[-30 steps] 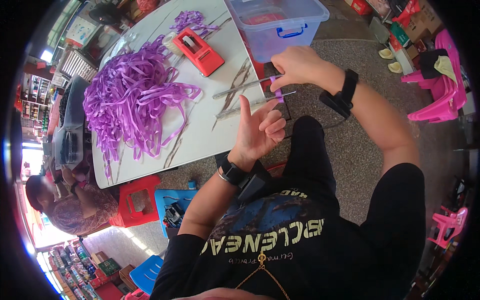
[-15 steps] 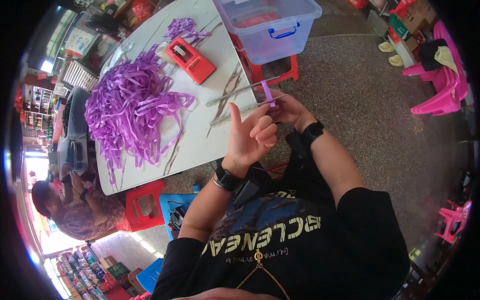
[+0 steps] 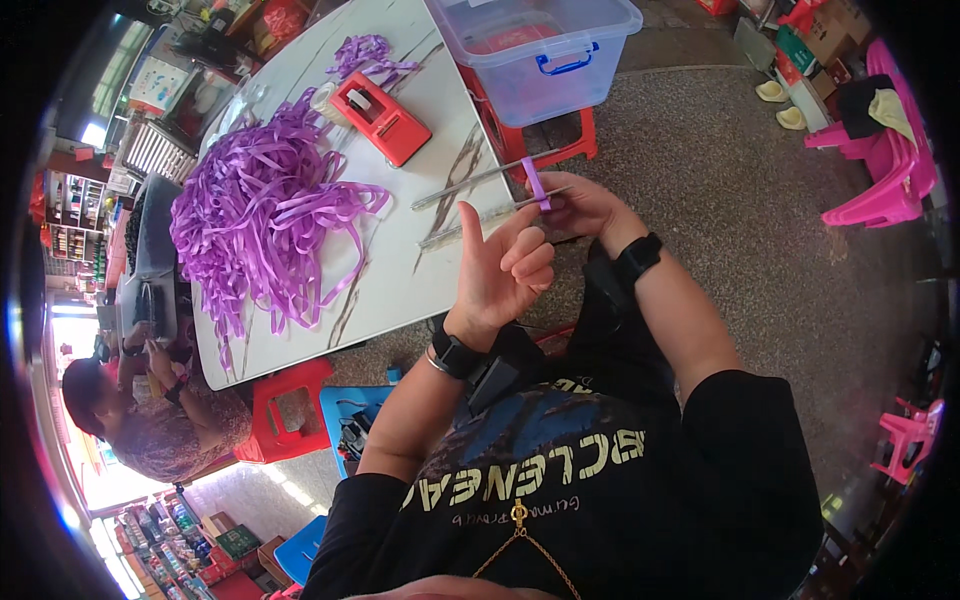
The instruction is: The recorder is assembling loops from purple ribbon using a tape dispenser.
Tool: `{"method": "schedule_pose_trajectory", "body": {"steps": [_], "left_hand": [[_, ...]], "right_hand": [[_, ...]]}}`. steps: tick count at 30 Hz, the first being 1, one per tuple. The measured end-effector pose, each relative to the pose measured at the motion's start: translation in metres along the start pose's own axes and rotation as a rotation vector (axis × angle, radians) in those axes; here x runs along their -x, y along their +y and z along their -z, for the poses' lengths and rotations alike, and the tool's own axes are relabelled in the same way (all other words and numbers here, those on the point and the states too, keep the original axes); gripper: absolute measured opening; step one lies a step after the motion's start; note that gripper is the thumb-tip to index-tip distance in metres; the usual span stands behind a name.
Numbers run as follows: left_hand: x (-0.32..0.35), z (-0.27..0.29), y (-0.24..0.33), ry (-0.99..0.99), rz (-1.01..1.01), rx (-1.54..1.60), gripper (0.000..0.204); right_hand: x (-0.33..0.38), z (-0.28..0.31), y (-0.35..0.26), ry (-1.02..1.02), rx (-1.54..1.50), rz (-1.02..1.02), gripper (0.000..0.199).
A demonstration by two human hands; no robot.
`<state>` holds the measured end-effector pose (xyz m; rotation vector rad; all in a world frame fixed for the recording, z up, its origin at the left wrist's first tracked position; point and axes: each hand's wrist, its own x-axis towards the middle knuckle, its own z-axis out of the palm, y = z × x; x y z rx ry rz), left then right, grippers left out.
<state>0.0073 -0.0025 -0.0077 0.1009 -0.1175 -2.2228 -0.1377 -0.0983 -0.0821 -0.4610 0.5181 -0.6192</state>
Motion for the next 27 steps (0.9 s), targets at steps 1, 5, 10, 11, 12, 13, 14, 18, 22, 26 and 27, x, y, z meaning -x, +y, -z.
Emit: {"method": "schedule_pose_trajectory", "body": {"steps": [1,5,10,11,12,13,14,18,22,26,27], "left_hand": [[0.0,0.0,0.0,-0.005,0.003,0.004,0.075],[0.001,0.0,0.0,0.012,0.003,-0.017,0.075],[0.001,0.0,-0.001,-0.004,-0.004,-0.012,0.075],[0.001,0.0,0.0,-0.005,-0.004,-0.013,0.075],[0.001,-0.001,0.0,-0.003,-0.003,-0.02,0.074],[0.0,-0.001,0.0,-0.001,-0.001,-0.028,0.074],[0.0,0.0,-0.001,-0.001,-0.002,-0.026,0.074],[0.001,-0.001,0.0,0.01,-0.007,-0.017,0.074],[0.001,-0.002,-0.001,0.033,-0.011,-0.026,0.075],[0.0,-0.002,-0.001,0.031,-0.008,-0.024,0.075],[0.001,-0.002,-0.001,0.027,-0.009,-0.022,0.075]], "right_hand": [[0.004,-0.001,-0.007,0.001,0.0,0.002,0.012],[0.015,-0.011,-0.036,0.009,0.231,-0.101,0.014],[0.02,-0.018,-0.055,0.102,0.245,-0.168,0.02],[0.022,-0.016,-0.059,0.063,0.224,-0.203,0.023],[0.024,-0.015,-0.063,0.026,0.202,-0.239,0.026],[0.026,-0.016,-0.063,0.027,0.202,-0.24,0.026],[0.029,-0.017,-0.064,0.023,0.275,-0.205,0.026],[0.025,-0.009,-0.061,0.063,0.565,-0.145,0.021],[0.022,-0.003,-0.053,0.063,0.523,-0.114,0.013],[0.011,0.011,-0.038,-0.001,0.39,-0.082,0.015],[0.007,0.012,-0.034,-0.025,0.33,-0.09,0.015]]}}
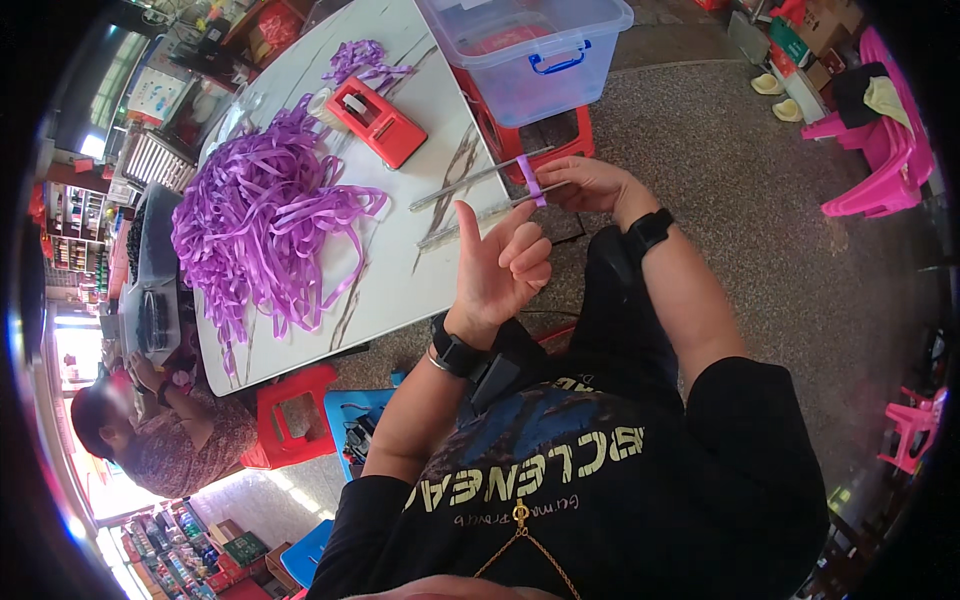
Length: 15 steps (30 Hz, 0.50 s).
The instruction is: The recorder is assembling loops from purple ribbon using a tape dispenser.
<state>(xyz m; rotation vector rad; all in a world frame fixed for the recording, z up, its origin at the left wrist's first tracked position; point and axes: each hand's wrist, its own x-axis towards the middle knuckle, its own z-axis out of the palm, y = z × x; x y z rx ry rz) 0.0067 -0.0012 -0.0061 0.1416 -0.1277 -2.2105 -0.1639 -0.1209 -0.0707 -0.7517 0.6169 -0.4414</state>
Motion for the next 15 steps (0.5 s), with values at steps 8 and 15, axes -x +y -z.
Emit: {"method": "schedule_pose_trajectory", "body": {"steps": [8,15], "left_hand": [[0.0,0.001,0.001,-0.028,0.004,0.011,0.074],[-0.001,-0.001,0.0,-0.022,0.0,0.004,0.073]], "right_hand": [[-0.018,-0.037,0.033,-0.111,-0.355,0.189,0.017],[-0.014,-0.048,0.028,-0.381,-0.476,0.199,0.015]]}}
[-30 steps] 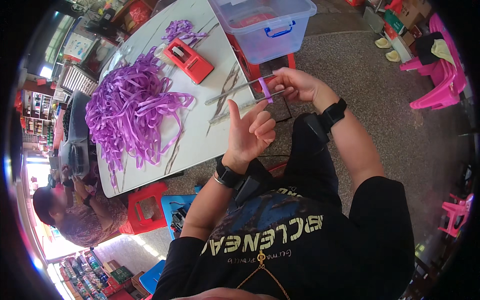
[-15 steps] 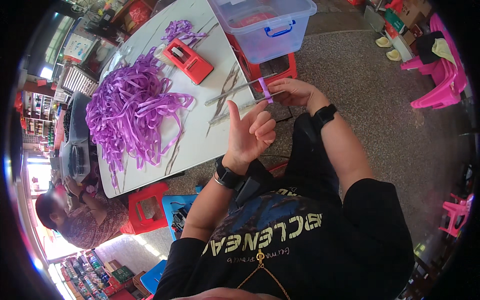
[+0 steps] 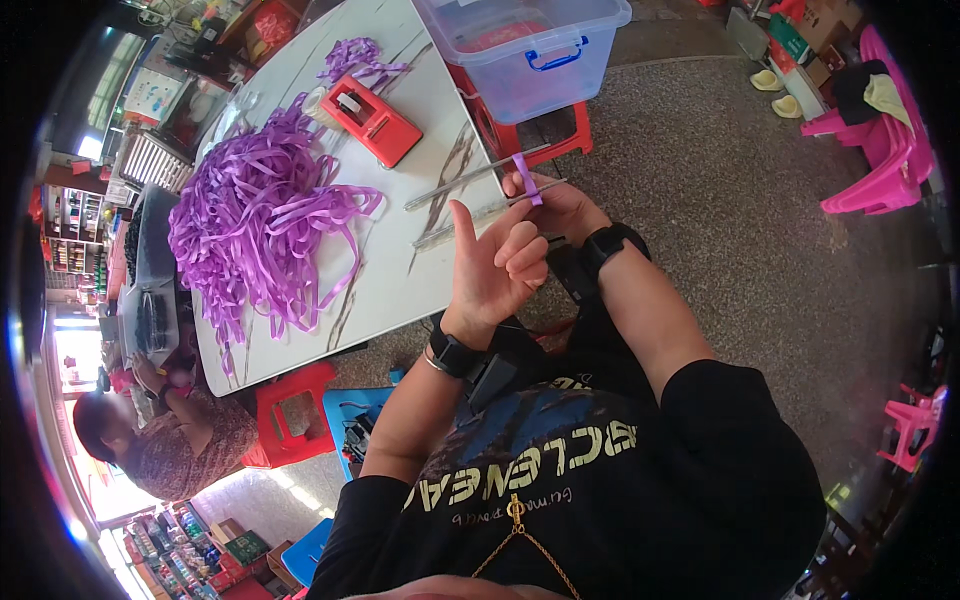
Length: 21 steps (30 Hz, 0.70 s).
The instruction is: The recorder is assembling loops from purple ribbon using a tape dispenser.
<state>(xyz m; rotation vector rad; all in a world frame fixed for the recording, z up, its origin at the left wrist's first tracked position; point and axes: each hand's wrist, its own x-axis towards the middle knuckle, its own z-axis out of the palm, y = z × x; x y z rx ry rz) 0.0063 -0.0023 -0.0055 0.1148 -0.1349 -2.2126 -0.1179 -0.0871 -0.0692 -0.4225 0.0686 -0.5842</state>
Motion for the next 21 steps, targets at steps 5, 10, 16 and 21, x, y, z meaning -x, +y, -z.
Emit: {"method": "schedule_pose_trajectory", "body": {"steps": [5,10,16,21], "left_hand": [[0.0,0.0,-0.001,0.003,-0.001,-0.002,0.072],[0.002,0.001,0.001,0.032,-0.015,0.0,0.073],[0.001,-0.001,-0.001,0.058,-0.02,-0.04,0.076],[0.001,-0.002,0.0,0.022,-0.01,-0.02,0.076]], "right_hand": [[0.002,-0.003,-0.004,0.307,0.236,0.006,0.018],[0.019,-0.011,-0.033,0.678,0.802,-0.08,0.028],[0.021,-0.071,-0.033,0.856,1.589,0.283,0.034],[0.016,-0.084,-0.028,0.905,2.026,0.193,0.031]]}}
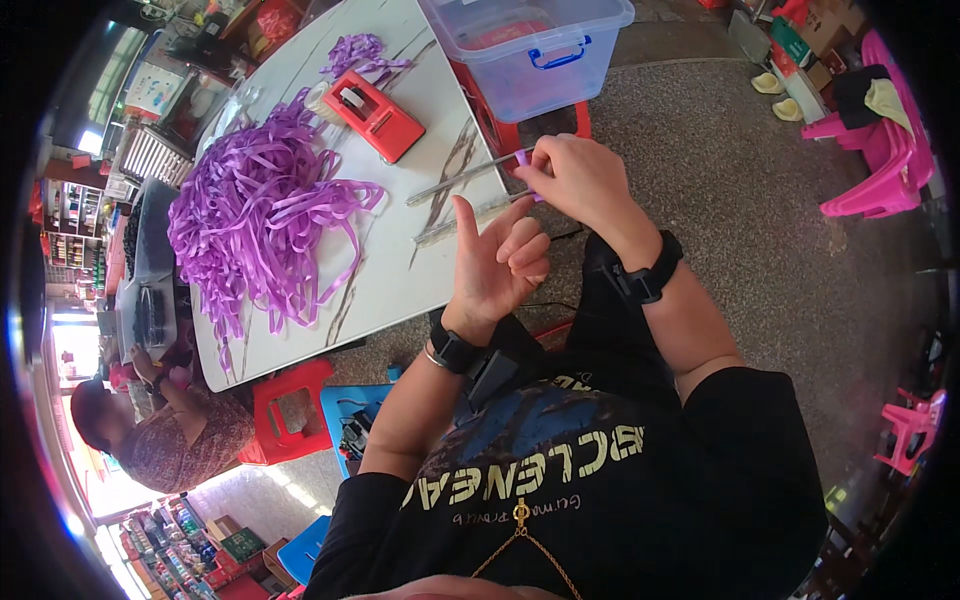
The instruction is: The recorder is assembling loops from purple ribbon using a tape dispenser.
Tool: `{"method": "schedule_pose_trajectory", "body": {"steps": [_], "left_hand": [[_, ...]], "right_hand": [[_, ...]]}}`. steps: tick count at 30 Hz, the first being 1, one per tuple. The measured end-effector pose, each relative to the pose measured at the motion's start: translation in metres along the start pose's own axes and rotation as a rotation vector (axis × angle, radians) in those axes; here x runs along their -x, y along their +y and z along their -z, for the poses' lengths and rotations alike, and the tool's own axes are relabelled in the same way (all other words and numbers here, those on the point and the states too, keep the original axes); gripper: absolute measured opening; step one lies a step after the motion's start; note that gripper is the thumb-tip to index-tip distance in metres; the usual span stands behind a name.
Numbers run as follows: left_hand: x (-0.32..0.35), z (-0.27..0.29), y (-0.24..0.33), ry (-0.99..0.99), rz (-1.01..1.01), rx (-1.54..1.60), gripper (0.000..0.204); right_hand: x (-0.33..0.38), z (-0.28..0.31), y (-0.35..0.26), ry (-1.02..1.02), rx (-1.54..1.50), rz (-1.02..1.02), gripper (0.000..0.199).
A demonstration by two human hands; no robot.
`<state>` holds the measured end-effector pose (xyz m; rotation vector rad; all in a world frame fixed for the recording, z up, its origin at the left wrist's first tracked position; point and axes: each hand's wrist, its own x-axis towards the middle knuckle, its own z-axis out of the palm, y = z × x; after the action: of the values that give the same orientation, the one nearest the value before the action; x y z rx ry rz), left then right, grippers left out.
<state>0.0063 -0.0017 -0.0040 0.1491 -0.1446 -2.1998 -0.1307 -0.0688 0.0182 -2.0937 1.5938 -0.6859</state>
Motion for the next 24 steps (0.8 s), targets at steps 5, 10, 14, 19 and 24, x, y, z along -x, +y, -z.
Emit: {"method": "schedule_pose_trajectory", "body": {"steps": [5,10,14,19,24], "left_hand": [[0.0,0.001,0.0,0.016,-0.006,-0.007,0.076],[0.0,0.001,-0.001,0.026,0.0,0.002,0.075],[-0.001,0.001,0.0,0.013,0.007,0.007,0.075],[0.0,0.002,-0.001,0.0,0.004,0.0,0.074],[0.0,0.001,0.001,-0.001,0.004,-0.015,0.073]], "right_hand": [[-0.009,-0.002,0.024,-0.125,-0.225,-0.015,0.02],[-0.02,-0.006,0.051,-0.46,-0.754,-0.029,0.016],[-0.025,-0.011,0.057,-0.502,-0.766,-0.158,0.017],[-0.027,-0.038,0.083,-0.649,-1.177,-0.363,0.025],[-0.018,-0.04,0.074,-0.626,-1.422,-0.376,0.03]]}}
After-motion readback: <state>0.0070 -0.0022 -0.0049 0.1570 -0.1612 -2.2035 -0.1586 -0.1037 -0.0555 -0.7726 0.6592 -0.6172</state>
